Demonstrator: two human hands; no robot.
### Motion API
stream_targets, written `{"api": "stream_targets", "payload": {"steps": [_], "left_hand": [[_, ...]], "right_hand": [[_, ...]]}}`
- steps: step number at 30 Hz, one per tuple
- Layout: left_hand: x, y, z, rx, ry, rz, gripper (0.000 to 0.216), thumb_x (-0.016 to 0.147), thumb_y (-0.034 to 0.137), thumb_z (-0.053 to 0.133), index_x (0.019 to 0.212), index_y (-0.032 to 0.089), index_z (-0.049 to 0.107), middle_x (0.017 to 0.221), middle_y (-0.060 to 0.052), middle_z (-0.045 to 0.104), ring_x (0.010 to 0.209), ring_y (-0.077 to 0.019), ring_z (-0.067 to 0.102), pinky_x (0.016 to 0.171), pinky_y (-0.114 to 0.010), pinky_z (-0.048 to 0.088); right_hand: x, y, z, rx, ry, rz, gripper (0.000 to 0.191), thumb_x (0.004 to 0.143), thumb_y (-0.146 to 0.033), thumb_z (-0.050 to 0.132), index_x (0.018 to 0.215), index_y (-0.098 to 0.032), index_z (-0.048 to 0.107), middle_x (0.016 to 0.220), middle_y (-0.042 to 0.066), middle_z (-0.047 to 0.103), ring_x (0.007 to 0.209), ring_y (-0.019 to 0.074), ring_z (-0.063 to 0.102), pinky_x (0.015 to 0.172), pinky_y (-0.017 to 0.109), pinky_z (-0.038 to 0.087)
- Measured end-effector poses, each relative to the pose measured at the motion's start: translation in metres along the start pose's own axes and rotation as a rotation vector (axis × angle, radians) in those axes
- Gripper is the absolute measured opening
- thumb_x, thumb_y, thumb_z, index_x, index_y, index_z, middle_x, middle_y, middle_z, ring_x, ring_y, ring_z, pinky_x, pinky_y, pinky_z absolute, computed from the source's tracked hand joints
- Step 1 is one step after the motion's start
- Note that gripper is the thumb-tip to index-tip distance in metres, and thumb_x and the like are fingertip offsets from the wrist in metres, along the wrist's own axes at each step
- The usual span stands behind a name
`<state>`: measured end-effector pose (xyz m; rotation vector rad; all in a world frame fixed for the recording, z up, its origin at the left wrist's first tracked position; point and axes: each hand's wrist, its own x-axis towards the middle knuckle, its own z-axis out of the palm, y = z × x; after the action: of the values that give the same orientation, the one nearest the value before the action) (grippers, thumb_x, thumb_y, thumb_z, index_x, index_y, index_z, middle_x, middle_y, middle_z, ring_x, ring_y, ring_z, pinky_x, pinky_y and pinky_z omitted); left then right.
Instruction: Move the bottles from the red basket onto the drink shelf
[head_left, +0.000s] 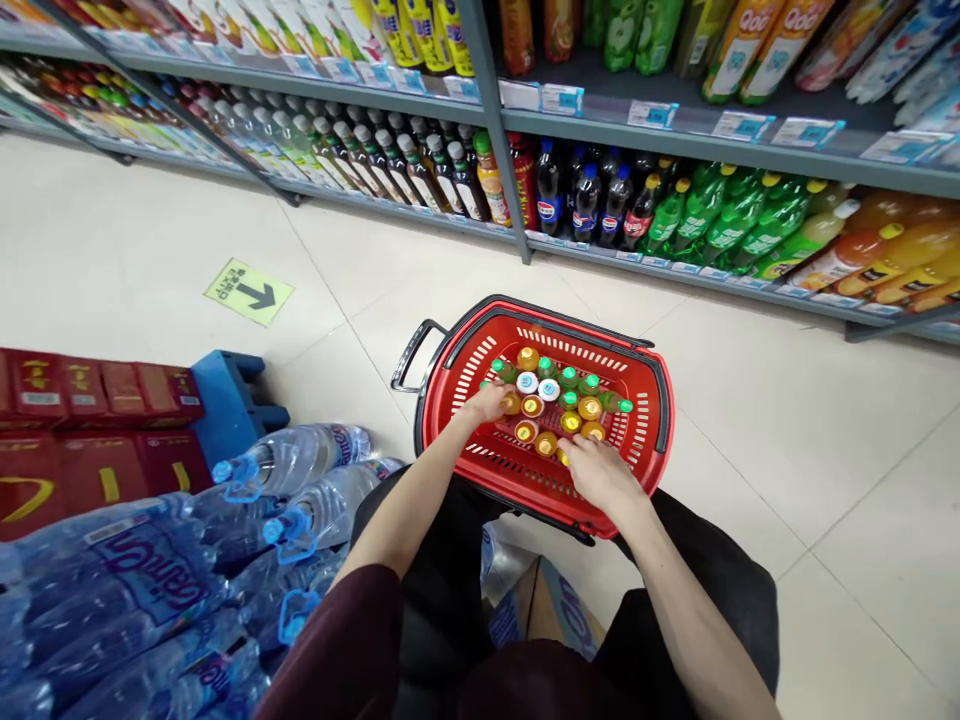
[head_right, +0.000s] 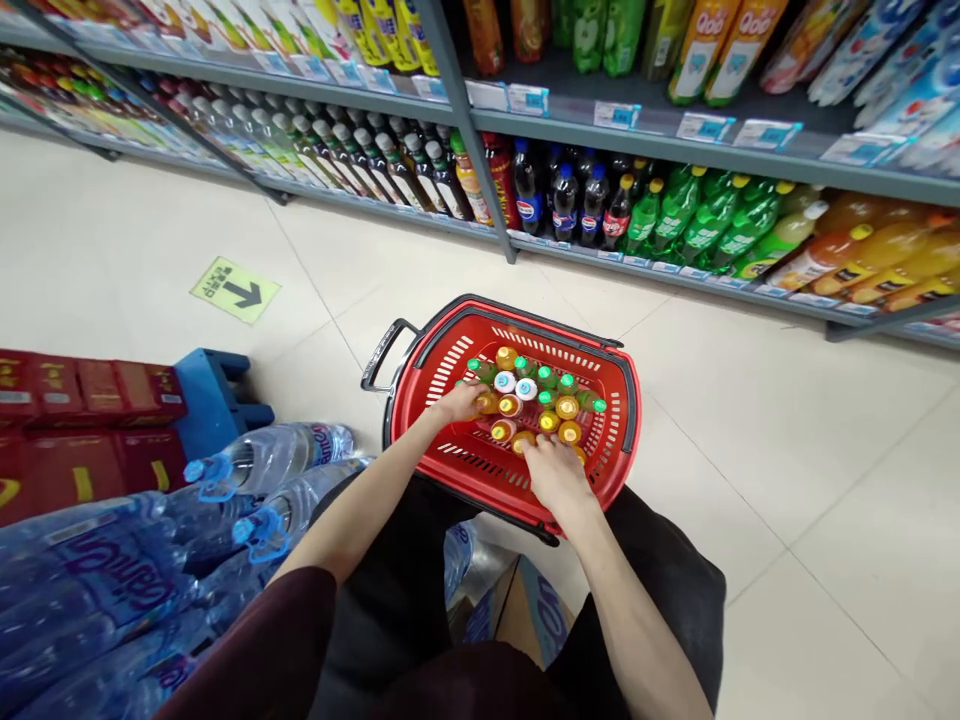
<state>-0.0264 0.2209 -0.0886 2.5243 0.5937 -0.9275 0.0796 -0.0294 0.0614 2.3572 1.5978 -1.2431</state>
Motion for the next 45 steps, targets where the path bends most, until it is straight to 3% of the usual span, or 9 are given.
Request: {"api": "stream_targets", "payload": {"steps": [8,16,23,30,32,34,37,40,45], "left_hand": [[-0.014,0.033,0.027,0.049,0.058,-0.030,0.044,0.087,0.007,0.054,0.130,0.014,0.061,0.145,-0.020,0.053,0.136,-0.0350,0.047,0.103,-0.038,0.049],[-0.054,0.060,-0.024,0.050,0.201,-0.064,0.024,0.079,0.010,0.061,0.101,0.017,0.069,0.124,-0.017,0.066,0.116,-0.0312,0.064,0.089,-0.035,0.052],[-0.113,0.071,-0.089,-0.279,0.745,-0.061,0.016,0.070,0.008,0.050,0.067,0.022,0.045,0.077,-0.002,0.059,0.072,-0.0190,0.060,0.071,-0.030,0.044],[-0.126,0.104,-0.112,-0.575,1.053,0.233,0.013,0.068,0.012,0.050,0.065,0.023,0.044,0.076,0.000,0.058,0.073,-0.0177,0.057,0.072,-0.029,0.044],[-0.132,0.104,-0.118,-0.652,1.069,0.304,0.013,0.068,0.012,0.051,0.063,0.023,0.045,0.078,0.000,0.060,0.076,-0.0183,0.059,0.073,-0.030,0.045],[-0.138,0.099,-0.121,-0.737,1.066,0.379,0.012,0.066,0.013,0.052,0.061,0.023,0.047,0.079,0.000,0.061,0.078,-0.0189,0.060,0.072,-0.030,0.046],[-0.142,0.086,-0.120,-0.899,1.083,0.470,0.008,0.063,0.015,0.056,0.060,0.022,0.054,0.079,-0.001,0.060,0.076,-0.0187,0.059,0.068,-0.030,0.046],[-0.139,0.076,-0.112,-1.193,1.062,0.501,0.017,0.061,0.020,0.063,0.078,0.022,0.065,0.086,-0.002,0.063,0.082,-0.0206,0.062,0.073,-0.030,0.051],[-0.126,0.077,-0.107,-1.659,0.710,0.506,0.045,0.071,0.038,0.080,0.112,0.022,0.070,0.117,-0.011,0.072,0.116,-0.0316,0.065,0.097,-0.040,0.053]], "right_hand": [[0.015,-0.010,-0.012,0.106,0.068,-0.015,0.042,0.099,-0.023,0.053,0.141,-0.019,0.058,0.133,0.017,0.069,0.125,0.0344,0.065,0.101,0.046,0.052],[0.009,-0.013,-0.020,0.101,0.149,-0.008,0.052,0.089,-0.021,0.070,0.139,-0.014,0.059,0.133,0.019,0.069,0.128,0.0356,0.064,0.105,0.047,0.052],[0.029,-0.011,-0.013,0.258,0.368,-0.024,0.100,0.075,-0.014,0.082,0.162,-0.021,0.032,0.165,0.018,0.039,0.148,0.0398,0.043,0.119,0.056,0.041],[0.037,-0.012,-0.029,0.327,0.668,-0.062,0.098,0.077,-0.010,0.073,0.163,-0.026,0.029,0.171,0.008,0.030,0.159,0.0317,0.024,0.132,0.054,0.019],[0.033,-0.008,-0.036,0.291,0.695,-0.041,0.092,0.076,-0.009,0.072,0.159,-0.027,0.036,0.166,0.008,0.040,0.156,0.0332,0.030,0.130,0.060,0.016],[0.027,-0.005,-0.042,0.284,0.686,-0.016,0.082,0.073,-0.010,0.072,0.150,-0.027,0.048,0.151,0.009,0.057,0.143,0.0334,0.048,0.124,0.060,0.029],[0.018,-0.006,-0.043,0.317,0.680,-0.005,0.061,0.070,-0.015,0.073,0.129,-0.024,0.061,0.124,0.007,0.071,0.117,0.0303,0.064,0.101,0.047,0.051],[0.014,-0.012,-0.035,0.421,0.712,-0.014,0.056,0.066,-0.019,0.075,0.120,-0.023,0.065,0.118,0.007,0.072,0.109,0.0293,0.067,0.090,0.040,0.054],[0.017,-0.023,-0.027,0.758,0.838,-0.065,0.060,0.059,-0.018,0.078,0.118,-0.023,0.066,0.110,0.005,0.076,0.096,0.0249,0.072,0.084,0.034,0.055]]}}
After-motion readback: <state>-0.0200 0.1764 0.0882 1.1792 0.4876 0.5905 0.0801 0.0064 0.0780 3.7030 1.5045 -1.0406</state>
